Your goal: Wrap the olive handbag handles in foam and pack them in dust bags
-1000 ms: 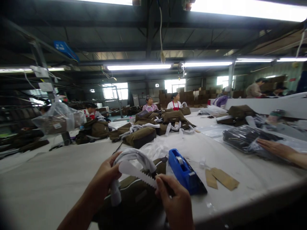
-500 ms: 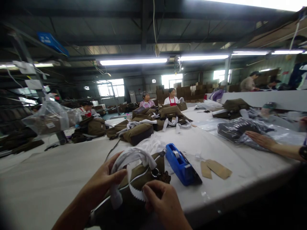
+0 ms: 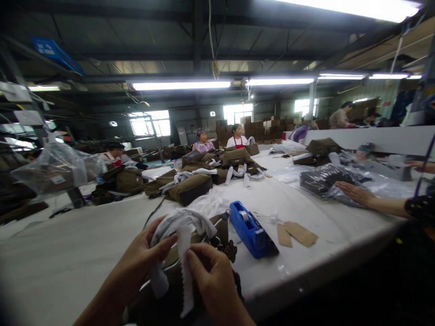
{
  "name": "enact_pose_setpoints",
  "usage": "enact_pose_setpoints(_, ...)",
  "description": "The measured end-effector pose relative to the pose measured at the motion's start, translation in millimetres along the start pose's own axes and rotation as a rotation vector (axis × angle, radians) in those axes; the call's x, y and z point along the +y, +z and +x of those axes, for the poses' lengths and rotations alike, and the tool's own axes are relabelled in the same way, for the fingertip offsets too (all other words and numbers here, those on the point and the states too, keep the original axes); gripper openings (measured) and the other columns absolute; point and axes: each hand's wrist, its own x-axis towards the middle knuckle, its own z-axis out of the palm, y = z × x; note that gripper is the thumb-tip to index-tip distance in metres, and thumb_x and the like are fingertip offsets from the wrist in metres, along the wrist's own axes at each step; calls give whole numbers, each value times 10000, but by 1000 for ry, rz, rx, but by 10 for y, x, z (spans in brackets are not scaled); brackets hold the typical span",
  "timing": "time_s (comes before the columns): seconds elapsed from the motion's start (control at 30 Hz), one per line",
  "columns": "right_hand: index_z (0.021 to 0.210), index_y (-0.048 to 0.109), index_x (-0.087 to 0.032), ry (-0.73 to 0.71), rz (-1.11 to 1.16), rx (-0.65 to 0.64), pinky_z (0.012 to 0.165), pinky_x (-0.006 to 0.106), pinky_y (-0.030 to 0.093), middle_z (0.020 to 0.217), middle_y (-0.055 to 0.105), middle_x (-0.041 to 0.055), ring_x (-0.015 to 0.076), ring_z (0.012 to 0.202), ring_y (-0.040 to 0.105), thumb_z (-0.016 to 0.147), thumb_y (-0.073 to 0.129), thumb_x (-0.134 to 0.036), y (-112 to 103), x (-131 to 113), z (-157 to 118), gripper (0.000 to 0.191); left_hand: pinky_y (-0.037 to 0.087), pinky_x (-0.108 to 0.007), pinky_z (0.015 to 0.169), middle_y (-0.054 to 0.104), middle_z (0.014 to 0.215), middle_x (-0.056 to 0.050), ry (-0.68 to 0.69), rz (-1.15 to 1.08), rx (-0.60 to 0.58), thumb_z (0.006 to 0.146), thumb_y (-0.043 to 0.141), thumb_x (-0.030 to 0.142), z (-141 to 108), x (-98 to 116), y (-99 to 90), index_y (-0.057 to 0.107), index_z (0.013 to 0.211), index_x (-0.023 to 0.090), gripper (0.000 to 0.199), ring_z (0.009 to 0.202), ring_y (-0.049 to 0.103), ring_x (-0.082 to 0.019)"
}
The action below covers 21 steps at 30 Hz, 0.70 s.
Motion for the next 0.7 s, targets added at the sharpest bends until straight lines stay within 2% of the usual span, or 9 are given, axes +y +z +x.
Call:
enact_pose_setpoints(0.07, 974, 683, -149, 52, 87, 10, 628, 262, 555, 772, 718, 57, 187, 677, 703, 862, 665, -609, -3, 9, 0, 473, 366, -185, 517, 604, 750, 38, 5, 12, 11, 729, 809, 485, 8, -29, -41, 638, 1165, 162, 569, 590, 472, -98)
enact_pose_setpoints(0.13, 949, 625, -146, 90, 114, -12, 484, 213, 497, 651, 669, 23, 134, 504, 634, 864, 624, -659, -25, 21, -16, 520, 347, -181, 498, 576, 712, 45, 27, 30, 27, 750, 797, 496, 16, -53, -65, 648, 1156, 151, 553, 570, 440, -91)
enact_pose_setpoints(0.23, 960, 560, -157, 106, 81, -51, 340, 157, 363, 680, 677, 22, 87, 371, 545, 857, 586, -707, -54, 33, -39, 560, 388, -186, 518, 660, 811, 1, 46, 70, 24, 770, 781, 507, 23, -73, -67, 629, 1210, 148, 587, 616, 510, -110)
enact_pose_setpoints(0.33, 965, 547, -160, 100, 64, -45, 312, 144, 312, 773, 702, 44, 64, 348, 524, 847, 599, -707, -61, 36, -51, 562, 463, -205, 570, 726, 954, -43, 49, 95, 8, 756, 785, 517, 24, -80, -62, 601, 1268, 155, 653, 719, 621, -160)
enact_pose_setpoints(0.47, 995, 584, -146, 93, 32, -49, 319, 146, 303, 756, 704, 50, 57, 343, 510, 866, 593, -687, -57, 32, -66, 557, 561, -291, 779, 741, 1115, -89, 96, 189, -21, 711, 824, 473, 41, -104, -82, 574, 1333, 151, 744, 963, 696, -266)
enact_pose_setpoints(0.6, 1078, 612, -146, 96, 30, -89, 336, 157, 336, 760, 694, 44, 66, 359, 528, 855, 621, -675, -50, 4, -95, 574, 544, -382, 926, 722, 1192, -105, 192, 383, 29, 752, 779, 446, 61, -150, -101, 567, 1360, 159, 705, 1049, 686, -306)
enact_pose_setpoints(0.7, 1130, 624, -150, 102, 26, -125, 358, 162, 374, 779, 691, 48, 75, 386, 558, 848, 629, -677, -45, -28, -115, 598, 518, -397, 980, 709, 1227, -99, 243, 499, 100, 769, 744, 462, 48, -172, -85, 573, 1359, 164, 683, 1080, 674, -305)
